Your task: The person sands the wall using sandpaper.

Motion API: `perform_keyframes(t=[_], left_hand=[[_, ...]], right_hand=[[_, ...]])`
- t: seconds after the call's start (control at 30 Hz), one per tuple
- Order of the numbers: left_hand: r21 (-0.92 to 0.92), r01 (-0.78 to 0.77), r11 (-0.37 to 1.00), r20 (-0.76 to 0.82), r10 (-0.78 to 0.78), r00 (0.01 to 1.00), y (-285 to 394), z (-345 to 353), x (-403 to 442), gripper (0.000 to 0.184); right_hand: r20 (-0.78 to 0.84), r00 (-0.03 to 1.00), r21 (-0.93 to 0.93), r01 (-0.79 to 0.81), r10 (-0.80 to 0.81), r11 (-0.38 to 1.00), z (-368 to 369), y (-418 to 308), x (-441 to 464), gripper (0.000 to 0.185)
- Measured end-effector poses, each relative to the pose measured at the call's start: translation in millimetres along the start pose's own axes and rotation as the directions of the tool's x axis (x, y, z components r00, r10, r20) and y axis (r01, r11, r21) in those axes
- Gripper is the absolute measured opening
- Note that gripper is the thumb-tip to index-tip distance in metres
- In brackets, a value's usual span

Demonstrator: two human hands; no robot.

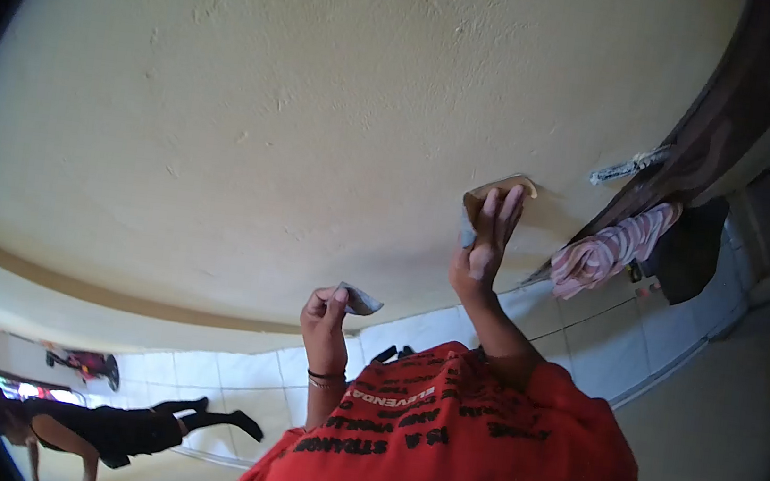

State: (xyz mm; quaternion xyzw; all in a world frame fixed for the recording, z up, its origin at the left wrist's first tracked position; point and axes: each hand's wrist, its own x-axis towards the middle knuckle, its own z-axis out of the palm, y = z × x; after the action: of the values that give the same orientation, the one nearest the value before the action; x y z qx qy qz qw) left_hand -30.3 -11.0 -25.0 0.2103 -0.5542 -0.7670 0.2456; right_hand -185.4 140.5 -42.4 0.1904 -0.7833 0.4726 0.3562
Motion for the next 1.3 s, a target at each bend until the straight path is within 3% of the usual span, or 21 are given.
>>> perform_keyframes(t=[0.1,0.3,0.37,0.4,0.47,0.5,0.57,0.63,0.7,0.77,0.83,0.87,0.97,1.03,1.07,1.1,1.2,1.3], left_hand=[[-0.009,0.009,1.000,-0.041,-0.009,0.999,-15.0,-11.9,2.4,0.012],[0.021,0.002,1.000,-0.076,-0.001,0.997,-28.0,-25.9,14.5,0.011],[0.018,0.027,0.999,-0.037,-0.026,0.999,-24.8,-27.3,19.4,0.011],[0.023,0.028,0.999,-0.034,-0.027,0.999,-21.2,-28.3,22.3,0.011],[0.061,0.033,0.998,0.024,-0.035,0.999,-14.4,-29.5,23.8,0.011],[0.067,0.036,0.997,0.025,-0.038,0.999,-11.0,-29.2,25.3,0.011],[0.095,0.042,0.995,0.116,-0.053,0.992,-4.2,-29.6,27.6,0.011],[0.111,0.050,0.993,0.139,-0.065,0.988,-2.6,-31.0,30.6,0.012],[0.128,0.056,0.990,0.165,-0.077,0.983,1.3,-32.4,34.2,0.012],[0.136,0.070,0.988,0.214,-0.098,0.972,4.9,-32.9,35.9,0.013],[0.124,0.081,0.989,0.230,-0.108,0.967,9.0,-31.6,37.5,0.013],[0.130,0.088,0.988,0.235,-0.117,0.965,9.2,-31.9,37.8,0.014],[0.140,0.100,0.985,0.224,-0.130,0.966,3.7,-34.7,40.8,0.014],[0.139,0.111,0.984,0.208,-0.139,0.968,1.1,-34.9,40.4,0.015],[0.124,0.128,0.984,0.212,-0.152,0.965,1.9,-34.4,39.9,0.015],[0.107,0.141,0.984,0.216,-0.162,0.963,3.4,-33.7,40.8,0.015],[0.109,0.144,0.983,0.259,-0.168,0.951,10.5,-29.1,43.2,0.014],[0.126,0.109,0.986,0.257,-0.139,0.956,15.7,-26.0,43.0,0.013]], right_hand=[[-0.139,0.989,0.041,0.046,-0.040,0.998,6.0,19.7,14.0,0.051],[-0.365,0.921,0.128,-0.095,0.135,0.987,26.8,2.9,49.9,0.050],[-0.291,0.947,-0.042,0.126,-0.133,0.991,37.3,-19.3,46.4,0.048],[-0.294,0.947,-0.043,0.122,-0.129,0.992,35.4,-21.8,50.5,0.048],[-0.157,0.933,-0.146,0.303,-0.324,0.942,27.2,-25.4,67.9,0.051],[-0.329,0.908,-0.110,0.237,-0.261,0.965,24.1,-32.6,90.0,0.045],[-0.458,0.884,-0.015,0.098,-0.094,0.995,8.4,-51.0,125.9,0.046],[-0.448,0.866,-0.049,0.226,-0.223,0.973,23.4,-69.7,122.0,0.049],[-0.177,0.912,0.040,0.382,-0.369,0.923,34.9,-101.4,86.3,0.047],[-0.074,0.885,-0.111,0.451,-0.460,0.886,44.5,-105.6,68.1,0.043],[-0.207,0.859,-0.262,0.412,-0.468,0.873,39.3,-90.2,89.4,0.043],[-0.281,0.889,-0.136,0.337,-0.362,0.932,26.3,-86.6,105.5,0.036],[-0.457,0.848,-0.092,0.254,-0.267,0.963,14.3,-74.7,135.4,0.042],[-0.418,0.840,-0.137,0.317,-0.345,0.938,34.9,-78.4,111.7,0.041],[-0.312,0.870,-0.078,0.378,-0.382,0.923,47.8,-82.2,85.3,0.044],[-0.086,0.913,-0.013,0.400,-0.400,0.916,40.6,-96.3,61.7,0.040],[-0.102,0.862,-0.068,0.492,-0.497,0.868,47.0,-102.6,64.3,0.037],[-0.321,0.866,-0.123,0.364,-0.384,0.923,27.2,-129.8,115.6,0.043]])
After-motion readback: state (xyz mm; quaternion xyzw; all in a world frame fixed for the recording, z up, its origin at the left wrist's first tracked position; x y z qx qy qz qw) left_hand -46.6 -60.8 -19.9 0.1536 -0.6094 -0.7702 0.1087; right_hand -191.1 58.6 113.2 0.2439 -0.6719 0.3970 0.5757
